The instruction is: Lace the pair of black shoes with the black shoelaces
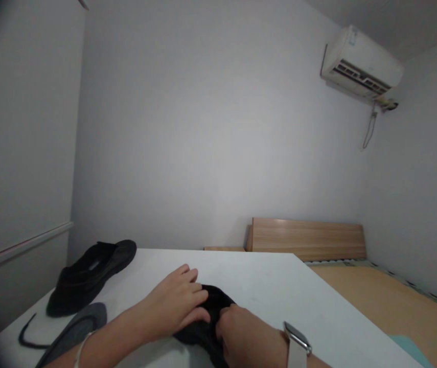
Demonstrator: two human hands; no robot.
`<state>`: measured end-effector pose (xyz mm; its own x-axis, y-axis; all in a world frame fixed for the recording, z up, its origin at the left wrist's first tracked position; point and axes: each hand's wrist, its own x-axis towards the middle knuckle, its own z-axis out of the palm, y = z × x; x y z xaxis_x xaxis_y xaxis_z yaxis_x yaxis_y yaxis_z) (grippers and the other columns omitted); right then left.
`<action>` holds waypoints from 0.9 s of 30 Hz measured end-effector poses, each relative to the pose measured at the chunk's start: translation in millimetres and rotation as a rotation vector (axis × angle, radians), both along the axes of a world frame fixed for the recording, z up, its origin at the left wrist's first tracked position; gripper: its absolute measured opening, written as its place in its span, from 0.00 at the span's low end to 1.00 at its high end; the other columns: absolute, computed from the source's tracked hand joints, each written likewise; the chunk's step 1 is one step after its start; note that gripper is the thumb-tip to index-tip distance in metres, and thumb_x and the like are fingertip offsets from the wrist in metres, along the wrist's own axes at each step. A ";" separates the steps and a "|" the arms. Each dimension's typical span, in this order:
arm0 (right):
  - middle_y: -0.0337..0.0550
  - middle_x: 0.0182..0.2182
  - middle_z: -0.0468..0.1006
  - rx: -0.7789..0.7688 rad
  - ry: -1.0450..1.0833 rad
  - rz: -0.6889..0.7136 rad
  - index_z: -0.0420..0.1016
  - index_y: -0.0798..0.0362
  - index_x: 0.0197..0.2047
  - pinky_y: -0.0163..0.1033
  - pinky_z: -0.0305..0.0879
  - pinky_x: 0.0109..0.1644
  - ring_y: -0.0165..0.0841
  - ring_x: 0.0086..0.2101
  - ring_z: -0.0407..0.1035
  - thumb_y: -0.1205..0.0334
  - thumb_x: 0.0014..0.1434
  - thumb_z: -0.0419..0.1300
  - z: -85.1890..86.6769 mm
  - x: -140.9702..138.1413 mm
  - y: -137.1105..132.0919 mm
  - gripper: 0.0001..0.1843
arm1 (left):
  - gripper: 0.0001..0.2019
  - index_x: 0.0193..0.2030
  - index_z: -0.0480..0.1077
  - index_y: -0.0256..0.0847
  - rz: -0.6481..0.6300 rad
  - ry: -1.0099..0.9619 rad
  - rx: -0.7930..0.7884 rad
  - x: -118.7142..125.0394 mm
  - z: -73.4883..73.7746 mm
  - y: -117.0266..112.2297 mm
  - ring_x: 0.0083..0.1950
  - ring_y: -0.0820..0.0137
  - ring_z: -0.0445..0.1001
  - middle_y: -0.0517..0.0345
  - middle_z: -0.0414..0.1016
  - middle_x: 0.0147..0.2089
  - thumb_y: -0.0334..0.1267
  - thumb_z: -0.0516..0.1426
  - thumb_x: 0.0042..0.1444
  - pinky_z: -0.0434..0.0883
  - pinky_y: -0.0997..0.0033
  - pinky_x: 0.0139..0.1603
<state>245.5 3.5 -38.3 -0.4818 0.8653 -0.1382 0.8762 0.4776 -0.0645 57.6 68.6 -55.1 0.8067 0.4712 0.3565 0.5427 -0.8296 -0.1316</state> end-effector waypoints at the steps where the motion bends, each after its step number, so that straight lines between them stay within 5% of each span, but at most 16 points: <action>1: 0.52 0.39 0.83 -0.008 -0.013 -0.017 0.83 0.56 0.37 0.35 0.67 0.39 0.39 0.37 0.77 0.77 0.54 0.53 1.1 -0.8 -2.1 0.17 | 0.15 0.36 0.73 0.39 0.080 -0.028 -0.050 0.5 -0.1 1.0 0.48 0.55 0.72 0.50 0.79 0.38 0.49 0.57 0.65 0.63 0.56 0.52; 4: 0.50 0.40 0.83 -0.036 -0.065 -0.035 0.83 0.56 0.38 0.34 0.67 0.42 0.39 0.40 0.77 0.77 0.53 0.54 0.2 -1.8 -4.7 0.17 | 0.14 0.37 0.74 0.37 0.251 -0.118 -0.166 3.9 -4.3 3.0 0.47 0.56 0.74 0.48 0.79 0.39 0.48 0.60 0.63 0.66 0.60 0.47; 9: 0.48 0.42 0.83 0.015 -0.129 0.125 0.83 0.56 0.36 0.33 0.65 0.45 0.38 0.43 0.75 0.77 0.55 0.58 -25.2 5.2 4.5 0.14 | 0.26 0.42 0.71 0.42 0.237 -0.295 -0.380 13.3 -10.4 -1.3 0.44 0.60 0.75 0.57 0.78 0.42 0.60 0.68 0.46 0.69 0.67 0.41; 15: 0.39 0.22 0.78 0.415 -0.251 0.373 0.79 0.53 0.26 0.39 0.58 0.29 0.32 0.24 0.67 0.66 0.58 0.66 -79.6 18.6 17.1 0.09 | 0.40 0.51 0.67 0.39 0.231 -0.180 -0.471 13.4 -3.3 -17.2 0.55 0.49 0.71 0.46 0.72 0.56 0.54 0.74 0.33 0.71 0.54 0.54; 18: 0.38 0.20 0.75 0.500 -0.237 0.378 0.76 0.53 0.23 0.40 0.53 0.23 0.32 0.22 0.64 0.61 0.57 0.69 -94.9 23.4 20.3 0.12 | 0.34 0.56 0.67 0.36 0.280 -0.068 -0.453 15.9 1.7 -27.7 0.60 0.44 0.67 0.40 0.67 0.61 0.44 0.71 0.42 0.69 0.47 0.58; 21: 0.41 0.22 0.76 0.490 -0.272 0.328 0.78 0.54 0.24 0.41 0.54 0.25 0.33 0.24 0.65 0.61 0.57 0.69 -89.9 24.0 19.4 0.11 | 0.17 0.53 0.70 0.34 0.323 -0.030 -0.451 21.9 5.5 -33.9 0.57 0.48 0.72 0.41 0.72 0.56 0.31 0.57 0.56 0.72 0.50 0.55; 27: 0.47 0.33 0.82 0.223 -0.277 0.078 0.84 0.56 0.32 0.38 0.62 0.33 0.38 0.34 0.74 0.68 0.61 0.64 -45.1 5.3 3.6 0.07 | 0.33 0.64 0.61 0.42 0.322 -0.038 -0.468 23.4 10.3 -29.9 0.52 0.56 0.76 0.46 0.74 0.54 0.18 0.52 0.51 0.73 0.59 0.54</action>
